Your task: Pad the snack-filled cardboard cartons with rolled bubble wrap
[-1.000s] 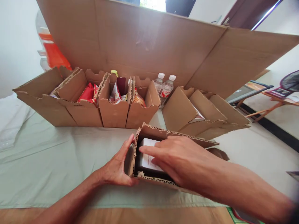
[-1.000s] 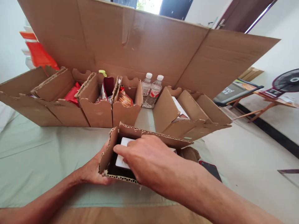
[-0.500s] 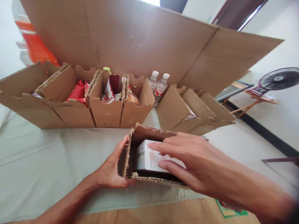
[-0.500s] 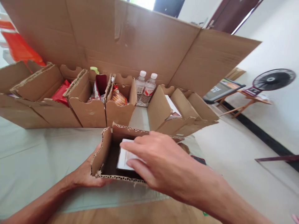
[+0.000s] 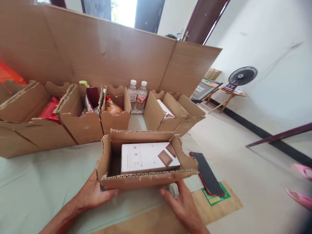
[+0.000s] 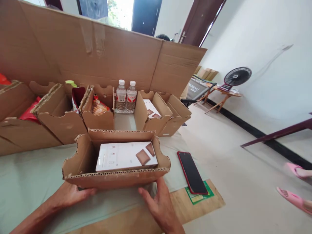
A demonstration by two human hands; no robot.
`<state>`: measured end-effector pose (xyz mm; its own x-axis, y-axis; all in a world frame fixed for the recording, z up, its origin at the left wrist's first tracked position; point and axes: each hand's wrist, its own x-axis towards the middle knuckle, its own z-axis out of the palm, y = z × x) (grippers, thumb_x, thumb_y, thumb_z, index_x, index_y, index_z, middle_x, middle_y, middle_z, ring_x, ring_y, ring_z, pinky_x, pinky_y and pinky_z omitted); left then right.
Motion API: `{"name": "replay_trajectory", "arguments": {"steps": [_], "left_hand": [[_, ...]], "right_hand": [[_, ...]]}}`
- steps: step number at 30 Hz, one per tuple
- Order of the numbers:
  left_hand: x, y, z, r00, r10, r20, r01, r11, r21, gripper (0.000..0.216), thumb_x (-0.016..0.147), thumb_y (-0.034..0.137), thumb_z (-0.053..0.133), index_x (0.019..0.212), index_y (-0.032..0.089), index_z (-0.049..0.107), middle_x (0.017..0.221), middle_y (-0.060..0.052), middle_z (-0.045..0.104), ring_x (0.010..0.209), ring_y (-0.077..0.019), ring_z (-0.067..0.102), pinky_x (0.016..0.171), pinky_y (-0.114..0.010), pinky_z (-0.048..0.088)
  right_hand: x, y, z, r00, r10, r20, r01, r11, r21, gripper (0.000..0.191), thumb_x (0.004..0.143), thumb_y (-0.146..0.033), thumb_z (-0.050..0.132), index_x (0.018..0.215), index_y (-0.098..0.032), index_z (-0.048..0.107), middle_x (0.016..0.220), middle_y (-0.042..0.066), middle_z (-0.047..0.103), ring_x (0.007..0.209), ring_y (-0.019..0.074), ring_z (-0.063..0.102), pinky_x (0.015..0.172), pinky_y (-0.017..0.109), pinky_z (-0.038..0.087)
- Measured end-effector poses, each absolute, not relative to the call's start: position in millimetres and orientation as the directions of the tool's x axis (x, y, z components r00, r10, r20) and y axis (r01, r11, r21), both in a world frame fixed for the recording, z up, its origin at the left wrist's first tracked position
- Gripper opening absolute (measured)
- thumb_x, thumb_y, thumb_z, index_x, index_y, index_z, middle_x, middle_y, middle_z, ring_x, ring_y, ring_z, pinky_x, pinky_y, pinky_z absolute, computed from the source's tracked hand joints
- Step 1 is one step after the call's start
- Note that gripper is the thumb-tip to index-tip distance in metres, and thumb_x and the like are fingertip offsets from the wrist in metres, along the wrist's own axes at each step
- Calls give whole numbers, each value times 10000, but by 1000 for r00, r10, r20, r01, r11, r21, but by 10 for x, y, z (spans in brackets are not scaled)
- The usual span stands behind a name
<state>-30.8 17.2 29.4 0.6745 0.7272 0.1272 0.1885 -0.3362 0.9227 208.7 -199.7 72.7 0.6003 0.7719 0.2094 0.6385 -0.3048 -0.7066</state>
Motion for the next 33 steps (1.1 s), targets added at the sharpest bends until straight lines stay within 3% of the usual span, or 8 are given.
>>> {"name": "replay_trajectory", "arguments": {"steps": [3,5,10,14,20,28,33], "left_hand": [[-287,63,282,634,768,89,302,-352,886,528,693,461,795,1153,220,698,1171,-155,693,1201,-438,630,1033,-633,501],[-178,-37,374,626,775,87,279,-327,903,490,744,429,767,1183,228,683,1189,-143,691,1198,-414,639,1033,-602,514],[404,-153,713,710,676,197,95,-370,924,684,838,299,663,1488,249,453,1422,-136,586,1320,-348,568,1066,-516,515],[762,-153,556,750,629,207,79,-395,915,760,867,201,582,1575,241,310,1566,-140,456,1419,-318,475,1110,-506,478],[741,-281,45,729,640,241,134,-479,868,688,869,186,575,1532,241,396,1509,-151,529,1370,-325,534,1157,-546,423],[725,-307,81,745,627,227,148,-487,861,688,860,141,547,1520,232,376,1504,-163,515,1379,-338,512,1134,-556,450],[786,-285,88,732,629,262,110,-489,865,744,823,119,539,1532,218,338,1514,-154,503,1390,-311,499,1167,-526,427]], "right_hand": [[2082,-1869,790,627,747,221,594,-275,-756,416,894,-473,609,1182,-175,639,1110,134,767,978,301,734,752,381,617],[2218,-1889,822,632,745,211,575,-269,-772,395,895,-472,617,1160,-182,645,1051,122,774,877,282,733,663,356,600],[2804,-2010,788,666,695,272,568,-235,-789,389,866,-490,692,1131,-213,635,1153,111,741,1043,281,696,842,379,580],[3114,-1968,650,736,648,194,455,-262,-851,474,869,-540,675,1180,-194,585,1105,110,726,979,254,704,843,376,580],[3120,-1933,360,781,603,161,370,-240,-897,484,887,-540,639,1219,-202,540,1131,120,698,980,250,711,876,379,576],[3188,-1925,197,812,546,206,430,-321,-844,530,868,-526,644,1286,-218,543,1208,120,688,1001,256,700,889,401,567],[3244,-2008,197,821,543,178,451,-424,-786,599,824,-597,636,1264,-195,571,1161,136,696,919,294,713,758,411,574]]}}
